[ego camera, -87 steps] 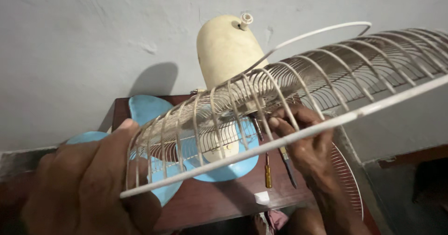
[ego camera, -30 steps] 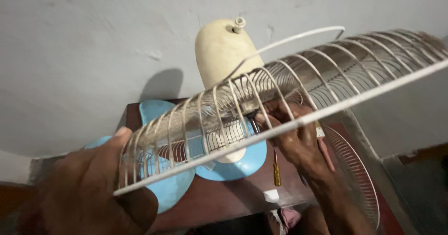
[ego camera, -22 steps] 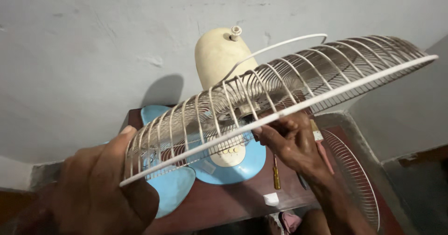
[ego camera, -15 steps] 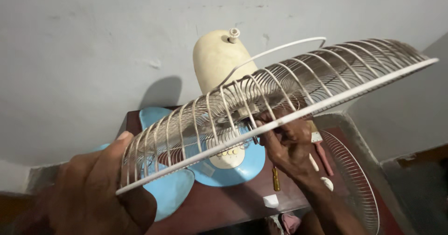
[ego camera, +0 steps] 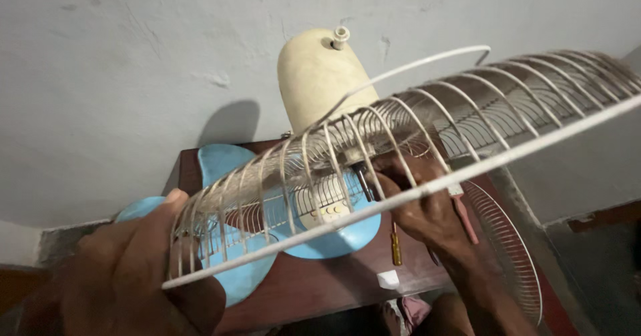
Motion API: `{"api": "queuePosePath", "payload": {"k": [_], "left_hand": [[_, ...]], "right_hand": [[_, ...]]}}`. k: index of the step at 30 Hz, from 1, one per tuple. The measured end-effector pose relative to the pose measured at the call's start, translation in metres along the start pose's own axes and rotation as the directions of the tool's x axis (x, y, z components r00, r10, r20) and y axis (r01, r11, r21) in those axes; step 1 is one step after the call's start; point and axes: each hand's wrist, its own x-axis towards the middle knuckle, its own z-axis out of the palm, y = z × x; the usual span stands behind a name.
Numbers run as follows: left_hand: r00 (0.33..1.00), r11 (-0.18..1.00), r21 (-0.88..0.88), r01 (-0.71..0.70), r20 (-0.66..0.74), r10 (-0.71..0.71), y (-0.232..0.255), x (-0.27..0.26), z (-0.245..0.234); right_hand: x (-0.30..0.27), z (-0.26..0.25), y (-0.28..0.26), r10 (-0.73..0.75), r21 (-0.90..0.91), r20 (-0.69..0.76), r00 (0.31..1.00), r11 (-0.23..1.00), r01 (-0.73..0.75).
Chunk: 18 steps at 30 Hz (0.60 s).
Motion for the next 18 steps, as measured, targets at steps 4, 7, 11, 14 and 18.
{"api": "queuePosePath", "payload": {"k": [4, 7, 11, 14, 18], "left_hand": [[0.999, 0.999, -0.002, -0.037, -0.025, 0.037, -0.012, 0.004, 0.006], [0.999, 0.999, 0.0, -0.034, -0.019, 0.034, -0.016, -0.003, 0.006], [1.0, 1.0, -0.009, -0.013, -0.012, 0.013, -0.013, -0.008, 0.01], [1.0, 1.0, 0.004, 0.01, -0.011, -0.01, -0.009, -0.007, 0.008], [0.999, 1.0, 0.007, 0.03, 0.019, -0.031, -0.004, -0.01, 0.004]], "right_hand": [[0.0, 0.0, -0.006, -0.01, -0.039, 0.098, 0.995, 0.999, 0.014], [-0.005, 0.003, -0.001, 0.047, 0.062, -0.015, 0.999, 0.997, -0.046], [0.001, 0.004, 0.013, -0.061, -0.071, -0.015, 0.998, 0.996, 0.06], [0.009, 0.006, 0.021, -0.014, 0.314, 0.051, 0.999, 0.95, -0.003], [0.001, -0.004, 0.021, 0.132, 0.219, 0.022, 0.991, 0.966, -0.134]]}}
